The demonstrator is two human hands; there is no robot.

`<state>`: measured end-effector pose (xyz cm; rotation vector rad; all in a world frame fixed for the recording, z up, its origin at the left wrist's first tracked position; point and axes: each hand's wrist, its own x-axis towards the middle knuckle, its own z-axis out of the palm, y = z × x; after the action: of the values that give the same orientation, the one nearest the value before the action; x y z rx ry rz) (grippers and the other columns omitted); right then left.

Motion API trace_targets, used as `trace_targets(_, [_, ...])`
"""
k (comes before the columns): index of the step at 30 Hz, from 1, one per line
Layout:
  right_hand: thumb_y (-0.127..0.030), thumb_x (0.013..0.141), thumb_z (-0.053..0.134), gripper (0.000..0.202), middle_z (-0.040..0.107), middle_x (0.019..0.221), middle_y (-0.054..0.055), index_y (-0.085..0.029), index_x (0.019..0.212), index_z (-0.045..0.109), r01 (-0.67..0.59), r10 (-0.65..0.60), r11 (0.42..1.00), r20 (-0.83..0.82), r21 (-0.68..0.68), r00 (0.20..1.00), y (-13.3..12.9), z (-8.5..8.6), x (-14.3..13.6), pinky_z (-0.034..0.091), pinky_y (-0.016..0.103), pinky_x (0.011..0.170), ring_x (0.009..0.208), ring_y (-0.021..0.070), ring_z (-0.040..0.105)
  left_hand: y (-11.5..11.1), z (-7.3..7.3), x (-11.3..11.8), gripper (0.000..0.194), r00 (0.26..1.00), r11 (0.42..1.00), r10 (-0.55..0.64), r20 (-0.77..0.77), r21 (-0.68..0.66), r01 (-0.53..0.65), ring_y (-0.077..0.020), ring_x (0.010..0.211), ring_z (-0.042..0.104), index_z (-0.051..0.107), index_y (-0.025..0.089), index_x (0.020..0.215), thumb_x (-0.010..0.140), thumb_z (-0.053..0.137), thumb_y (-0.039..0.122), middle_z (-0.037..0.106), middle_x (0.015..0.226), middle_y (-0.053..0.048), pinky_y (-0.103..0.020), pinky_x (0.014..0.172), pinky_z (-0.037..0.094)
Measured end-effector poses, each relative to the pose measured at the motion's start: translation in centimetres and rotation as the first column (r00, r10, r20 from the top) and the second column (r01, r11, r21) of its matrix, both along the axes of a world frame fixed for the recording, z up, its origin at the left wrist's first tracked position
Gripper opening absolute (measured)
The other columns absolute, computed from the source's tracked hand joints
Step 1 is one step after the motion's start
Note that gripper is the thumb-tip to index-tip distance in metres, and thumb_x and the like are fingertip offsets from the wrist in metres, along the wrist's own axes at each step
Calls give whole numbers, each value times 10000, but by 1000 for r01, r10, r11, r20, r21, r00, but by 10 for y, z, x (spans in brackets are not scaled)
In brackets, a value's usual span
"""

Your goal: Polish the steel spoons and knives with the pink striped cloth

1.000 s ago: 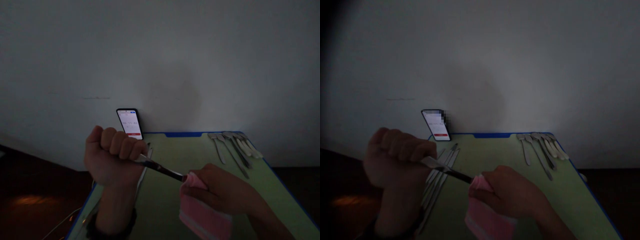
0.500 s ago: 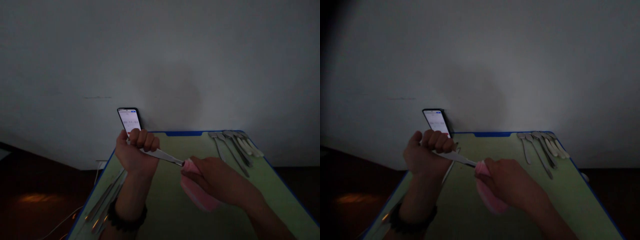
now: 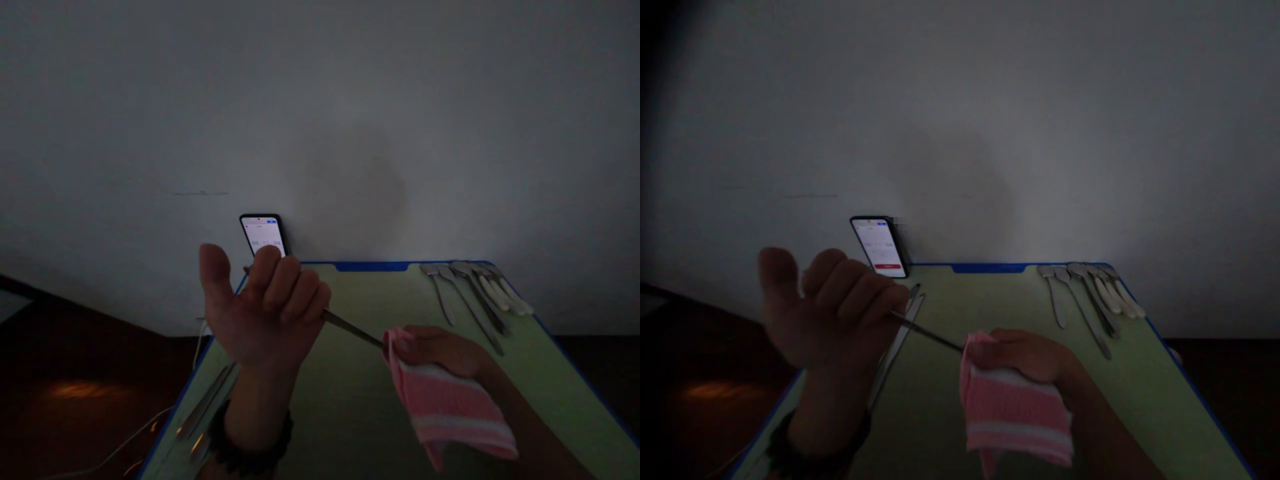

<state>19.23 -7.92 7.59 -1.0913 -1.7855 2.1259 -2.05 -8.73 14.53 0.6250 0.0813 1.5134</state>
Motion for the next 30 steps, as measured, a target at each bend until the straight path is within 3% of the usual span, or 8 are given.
trace_targets(3, [-653, 779, 417, 542, 421, 570, -32, -132, 657, 503, -47, 47, 997, 7, 56, 999, 2, -5, -1, 284, 187, 442, 500, 54, 341, 1, -6, 6, 533, 1000, 1000, -13, -22, -1, 13, -85, 329, 74, 132, 197, 481, 893, 203, 527, 81, 391, 71, -256, 340, 155])
trace_targets(6, [-629, 811, 379, 520, 369, 565, -47, -142, 650, 460, -107, 107, 979, 5, 172, 994, -1, 2, -6, 263, 183, 434, 501, 51, 308, 2, -15, 24, 501, 989, 989, -145, -27, 29, 146, -80, 307, 29, 95, 192, 472, 909, 220, 403, 30, 378, 71, -252, 331, 100])
trace_targets(10, [-548, 865, 355, 441, 400, 601, -42, -157, 682, 440, -30, 32, 937, -1, 347, 999, -11, 19, -22, 276, 185, 458, 531, 57, 330, 4, -21, 40, 487, 965, 965, -260, -30, -36, 259, -72, 303, 38, 96, 194, 471, 904, 222, 379, 31, 389, 74, -221, 321, 101])
trace_targets(13, [-503, 900, 306, 416, 494, 626, -26, -160, 732, 472, 14, -66, 876, 91, 482, 994, -16, 27, -31, 304, 203, 499, 550, 69, 403, 9, -18, 28, 464, 988, 986, -151, -35, -74, 149, -72, 311, 34, 107, 200, 487, 910, 208, 364, 31, 413, 75, -219, 314, 100])
trace_targets(17, [-522, 903, 271, 467, 568, 646, 4, -157, 758, 525, -104, -29, 843, 238, 528, 971, -13, 25, -28, 313, 228, 516, 563, 91, 485, 19, -15, -7, 421, 998, 993, 62, -24, -100, -64, -84, 345, 36, 108, 201, 513, 900, 251, 281, 43, 439, 71, -242, 334, 94])
trace_targets(21, [-543, 893, 272, 503, 612, 690, 37, -153, 756, 558, -176, -20, 803, 321, 570, 947, -8, 19, -23, 324, 241, 541, 599, 112, 533, 27, -17, -31, 389, 992, 985, 127, -28, -114, -129, -86, 356, 49, 101, 203, 530, 862, 304, 222, 56, 453, 68, -249, 338, 80])
trace_targets(26, [-438, 920, 300, 395, 665, 842, 54, -178, 920, 597, -217, 12, 749, 315, 626, 949, -4, 8, -29, 364, 239, 620, 706, 131, 579, 31, -16, -53, 395, 980, 971, 185, -77, -139, -195, -85, 359, 50, 97, 204, 533, 831, 356, 195, 61, 454, 67, -256, 343, 88])
trace_targets(30, [-447, 891, 355, 388, 663, 852, 85, -162, 899, 619, -327, -13, 733, 492, 597, 870, -2, -7, -25, 392, 277, 667, 744, 174, 591, 23, -8, -73, 395, 965, 961, 226, -136, -133, -244, -91, 377, 56, 94, 196, 533, 831, 352, 213, 77, 455, 60, -263, 360, 102])
